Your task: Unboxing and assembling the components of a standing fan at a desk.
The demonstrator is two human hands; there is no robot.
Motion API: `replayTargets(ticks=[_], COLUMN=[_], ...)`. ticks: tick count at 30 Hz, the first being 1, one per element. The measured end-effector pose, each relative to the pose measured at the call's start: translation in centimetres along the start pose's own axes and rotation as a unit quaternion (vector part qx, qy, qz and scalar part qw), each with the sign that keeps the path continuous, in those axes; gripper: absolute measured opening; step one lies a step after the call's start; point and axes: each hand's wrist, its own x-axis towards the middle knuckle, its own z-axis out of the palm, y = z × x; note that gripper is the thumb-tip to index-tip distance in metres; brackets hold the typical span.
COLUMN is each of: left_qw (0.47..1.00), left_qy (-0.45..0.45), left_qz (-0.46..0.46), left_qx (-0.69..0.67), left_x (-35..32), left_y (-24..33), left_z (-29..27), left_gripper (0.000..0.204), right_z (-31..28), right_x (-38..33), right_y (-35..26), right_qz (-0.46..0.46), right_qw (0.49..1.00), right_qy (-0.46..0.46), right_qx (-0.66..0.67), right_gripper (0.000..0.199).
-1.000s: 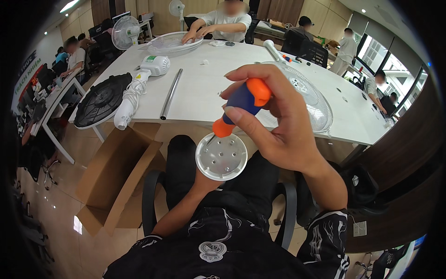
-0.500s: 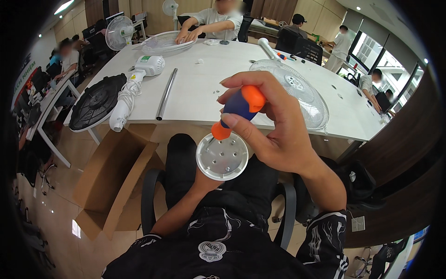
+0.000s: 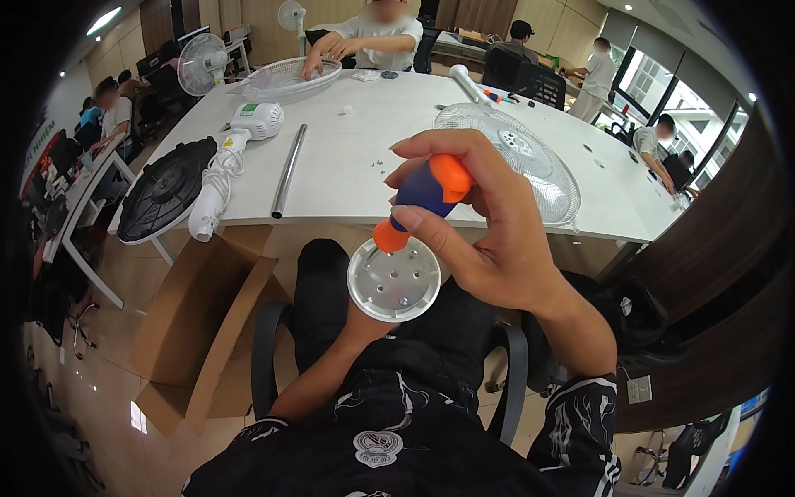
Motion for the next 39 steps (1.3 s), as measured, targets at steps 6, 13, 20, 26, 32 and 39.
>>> replayTargets(ticks=[6, 13, 20, 26, 32, 39], left_qw=[1.000, 1.000, 1.000, 0.999, 0.999, 0.998], left_qy=[-0.006, 0.002, 0.021, 0.026, 0.035, 0.051], left_qz=[-0.010, -0.027, -0.001, 0.007, 0.000, 0.014], left_qx=[-0.018, -0.013, 0.006, 0.022, 0.006, 0.016], left_x=[-0.1, -0.7, -0.8, -0.5, -0.9, -1.0], left_y=[-0.6, -2.7, -1.8, -1.4, -1.2, -0.2], left_z=[-0.1, -0.7, 0.2, 0.3, 0.3, -0.1], left_gripper=[0.088, 0.093, 0.091, 0.093, 0.095, 0.091], right_z=[-0.3, 0.3, 1.8, 1.6, 1.5, 1.9], right_x=[0.7, 3.1, 4.7, 5.4, 4.6, 5.0], right_y=[-0.4, -0.5, 0.1, 0.1, 0.6, -1.4], right_qz=[0.007, -0.036, -0.126, -0.173, -0.123, -0.100], right_qw=[0.999, 0.996, 0.963, 0.972, 0.987, 0.956], right_qy=[-0.044, -0.084, -0.040, -0.072, -0.045, -0.033], right_qx=[-0.023, -0.017, -0.236, -0.144, -0.095, -0.273], right_gripper=[0.045, 0.052, 0.035, 0.023, 0.028, 0.033])
